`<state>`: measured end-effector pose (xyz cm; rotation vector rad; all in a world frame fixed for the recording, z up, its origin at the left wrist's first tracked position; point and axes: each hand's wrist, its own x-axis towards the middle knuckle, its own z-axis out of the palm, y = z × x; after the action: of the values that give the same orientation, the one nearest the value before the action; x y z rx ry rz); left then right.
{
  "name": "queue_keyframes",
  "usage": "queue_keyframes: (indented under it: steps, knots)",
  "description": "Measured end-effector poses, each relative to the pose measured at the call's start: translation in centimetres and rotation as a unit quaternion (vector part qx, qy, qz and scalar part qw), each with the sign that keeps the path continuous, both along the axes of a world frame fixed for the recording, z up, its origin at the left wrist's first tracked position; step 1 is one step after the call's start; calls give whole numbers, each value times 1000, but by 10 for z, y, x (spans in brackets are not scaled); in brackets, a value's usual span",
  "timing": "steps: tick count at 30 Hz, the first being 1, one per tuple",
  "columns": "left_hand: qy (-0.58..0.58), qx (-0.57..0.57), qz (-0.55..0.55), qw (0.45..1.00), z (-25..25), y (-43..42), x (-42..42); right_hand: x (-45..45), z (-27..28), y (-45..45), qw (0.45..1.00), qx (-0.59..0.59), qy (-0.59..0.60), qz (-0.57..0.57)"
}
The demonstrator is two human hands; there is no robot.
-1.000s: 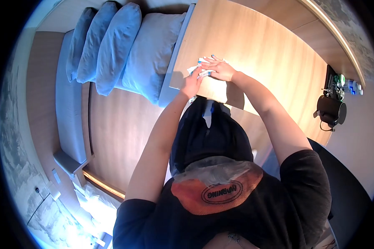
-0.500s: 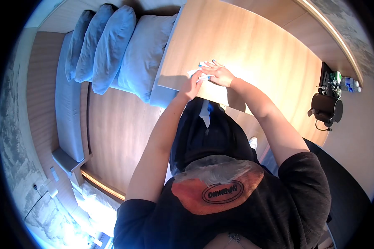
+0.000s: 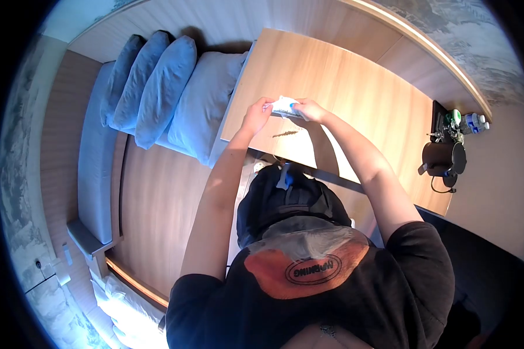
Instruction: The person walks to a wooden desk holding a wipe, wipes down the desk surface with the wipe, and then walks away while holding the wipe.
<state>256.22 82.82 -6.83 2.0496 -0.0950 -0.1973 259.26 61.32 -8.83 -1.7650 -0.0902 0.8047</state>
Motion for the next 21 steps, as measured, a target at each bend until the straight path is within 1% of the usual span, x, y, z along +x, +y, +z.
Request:
queue_keyframes:
  steps: [2, 5, 8, 11, 12, 13, 14, 17, 20, 21]
  knots:
    - [-10, -43, -1, 999, 3, -5, 10, 5, 4, -10, 999, 22, -4, -34]
    - [11, -39, -8, 999, 17, -20, 14, -3, 29, -28, 989, 82, 58, -105]
    - [13, -76, -13, 997, 4, -35, 15, -5, 18, -54, 990, 60, 29, -126]
    - [12, -57, -11, 998, 5, -51, 5, -9, -4, -83, 989, -26, -88, -118]
    - [16, -49, -16, 999, 4, -55, 3, -14, 7, -88, 989, -66, -79, -109]
    - [20, -40, -20, 999, -1, -58, 0, -25, 35, -91, 987, -105, -69, -98]
    - [25, -31, -24, 999, -5, -60, -2, -35, 50, -93, 984, -144, -60, -88]
    - [1, -7, -21, 1000, -18, -61, -16, -51, 25, -105, 960, -125, -221, -116]
    - [-65, 90, -14, 994, -41, -48, -33, -64, -7, -102, 951, -109, -223, -181]
    - [-51, 96, 5, 994, -42, -42, -42, -67, -18, -96, 948, -119, -221, -197]
